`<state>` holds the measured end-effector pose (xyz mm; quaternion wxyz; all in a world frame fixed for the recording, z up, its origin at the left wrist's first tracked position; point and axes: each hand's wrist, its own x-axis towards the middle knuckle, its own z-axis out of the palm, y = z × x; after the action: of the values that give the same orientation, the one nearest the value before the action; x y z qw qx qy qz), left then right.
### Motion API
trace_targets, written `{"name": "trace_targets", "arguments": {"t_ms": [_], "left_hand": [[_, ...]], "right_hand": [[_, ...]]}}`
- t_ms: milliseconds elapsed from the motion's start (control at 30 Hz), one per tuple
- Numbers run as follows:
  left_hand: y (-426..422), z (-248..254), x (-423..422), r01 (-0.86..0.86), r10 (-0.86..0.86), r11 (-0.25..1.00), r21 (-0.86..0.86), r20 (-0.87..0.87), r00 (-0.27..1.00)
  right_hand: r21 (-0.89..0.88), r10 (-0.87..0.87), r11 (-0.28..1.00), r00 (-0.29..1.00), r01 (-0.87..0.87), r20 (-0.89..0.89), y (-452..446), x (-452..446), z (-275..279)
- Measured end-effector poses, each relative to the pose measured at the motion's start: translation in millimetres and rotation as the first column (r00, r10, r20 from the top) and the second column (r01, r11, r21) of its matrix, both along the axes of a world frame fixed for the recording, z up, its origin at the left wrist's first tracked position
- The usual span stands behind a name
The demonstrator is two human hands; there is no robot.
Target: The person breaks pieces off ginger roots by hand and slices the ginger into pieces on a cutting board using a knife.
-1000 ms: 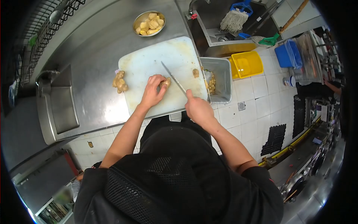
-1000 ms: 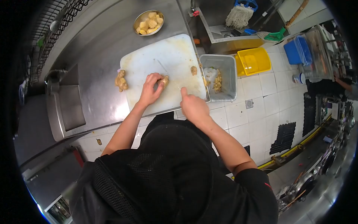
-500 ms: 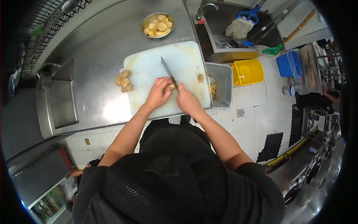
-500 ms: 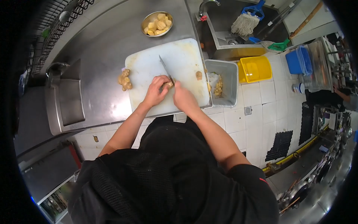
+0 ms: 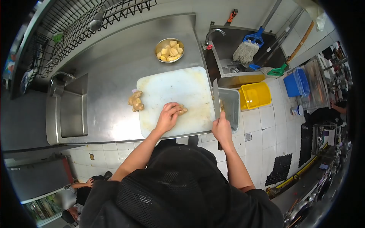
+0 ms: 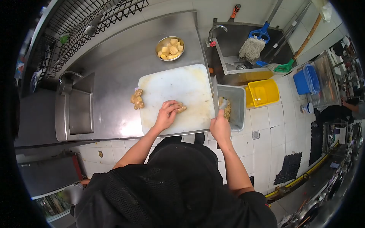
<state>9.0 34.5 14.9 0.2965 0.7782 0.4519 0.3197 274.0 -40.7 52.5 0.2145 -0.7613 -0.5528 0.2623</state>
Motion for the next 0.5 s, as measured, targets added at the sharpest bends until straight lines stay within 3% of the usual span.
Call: {"name": "trace_targets", "arguments": {"t_ms": [67,133,200,267,500], "left_hand": [[1.2,-2.1,5.2,-0.034,0.035,0.999,-0.018,0.043,0.998],[-0.2,-5.2,6.3,-0.066,0.070,0.997,-0.049,0.085,0.994],[-0.8,-8.9,7.0,-0.064,0.062,0.995,0.075,0.031,0.998],[-4.5,-11.4,9.5,-0.073,0.072,0.994,0.077,0.026,0.997],[-8.6,-13.9,16.5,-0.133,0.134,0.990,0.040,-0.022,0.991]], "right_hand": [[0.015,0.000,1.000,1.000,0.000,0.015,-0.1,-0.5,1.7],[0.016,0.214,0.977,0.977,-0.214,0.008,0.6,-14.7,17.8],[-0.043,0.275,0.961,0.962,-0.274,0.005,-0.1,-32.7,29.1],[-0.128,0.377,0.919,0.926,-0.373,0.007,-1.3,-47.3,35.6],[-0.293,0.477,0.836,0.878,-0.463,-0.027,-13.7,-58.5,63.4]]}}
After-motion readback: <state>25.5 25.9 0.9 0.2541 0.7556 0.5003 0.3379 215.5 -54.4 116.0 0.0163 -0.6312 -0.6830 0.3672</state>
